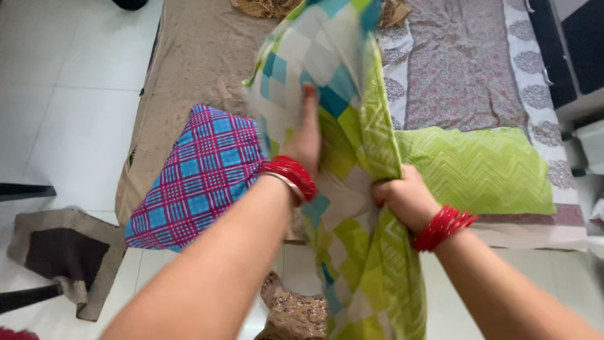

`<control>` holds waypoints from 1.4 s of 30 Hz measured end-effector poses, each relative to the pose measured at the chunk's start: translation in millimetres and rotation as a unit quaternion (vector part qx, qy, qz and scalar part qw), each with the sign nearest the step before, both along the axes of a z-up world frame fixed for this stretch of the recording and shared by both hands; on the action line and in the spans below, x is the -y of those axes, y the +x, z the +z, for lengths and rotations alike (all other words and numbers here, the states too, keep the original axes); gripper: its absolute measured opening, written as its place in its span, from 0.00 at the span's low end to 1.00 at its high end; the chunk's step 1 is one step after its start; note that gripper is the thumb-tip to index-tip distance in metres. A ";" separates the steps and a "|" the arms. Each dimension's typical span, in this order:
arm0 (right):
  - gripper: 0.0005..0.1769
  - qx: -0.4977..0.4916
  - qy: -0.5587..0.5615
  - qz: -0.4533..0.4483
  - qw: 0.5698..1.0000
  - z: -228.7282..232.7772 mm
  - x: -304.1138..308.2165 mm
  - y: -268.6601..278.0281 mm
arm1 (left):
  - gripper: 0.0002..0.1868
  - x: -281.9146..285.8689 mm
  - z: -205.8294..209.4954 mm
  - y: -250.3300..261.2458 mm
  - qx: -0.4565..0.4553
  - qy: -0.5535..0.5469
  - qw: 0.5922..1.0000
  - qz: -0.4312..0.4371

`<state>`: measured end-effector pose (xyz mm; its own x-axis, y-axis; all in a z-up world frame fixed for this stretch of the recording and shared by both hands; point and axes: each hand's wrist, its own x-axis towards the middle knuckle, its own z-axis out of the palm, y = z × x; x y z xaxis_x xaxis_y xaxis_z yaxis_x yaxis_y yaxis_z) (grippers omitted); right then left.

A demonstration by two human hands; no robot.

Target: The person puts pillows into pillowcases. They first handle a pile of clothes, then insert a pillow into a green patterned pillowcase and smooth it. Next, they insert another pillow into a blue and pink checkered pillowcase and place it on a chair. Finally, they pick up a brown patterned cloth and fold it.

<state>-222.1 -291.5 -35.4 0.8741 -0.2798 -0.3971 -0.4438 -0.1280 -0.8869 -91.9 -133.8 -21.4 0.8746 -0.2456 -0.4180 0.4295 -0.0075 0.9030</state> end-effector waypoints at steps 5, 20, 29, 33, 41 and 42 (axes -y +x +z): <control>0.07 0.062 0.028 0.068 0.995 -37.1 38.4 -5.3 | 0.65 -106.9 -24.0 61.7 -0.108 -0.086 0.989 0.054; 0.25 0.125 -0.238 0.175 0.947 -48.0 161.2 2.4 | 0.60 -170.8 2.3 86.4 0.011 -0.187 0.982 -0.010; 0.16 0.096 0.090 -0.264 0.956 -67.0 224.0 27.9 | 0.15 -48.5 58.6 35.2 0.531 0.117 0.835 -0.087; 0.26 0.071 -0.168 -0.482 0.857 -51.3 216.3 12.2 | 0.19 -49.8 58.2 29.3 0.222 -0.069 0.972 0.026; 0.43 0.242 0.229 -0.288 0.898 -67.4 -88.4 120.8 | 0.26 -39.3 91.7 -3.9 0.104 -0.166 0.975 0.110; 0.43 0.168 0.312 -0.204 0.913 -71.3 -94.5 122.5 | 0.25 -50.6 83.6 -2.6 0.068 -0.207 0.968 0.122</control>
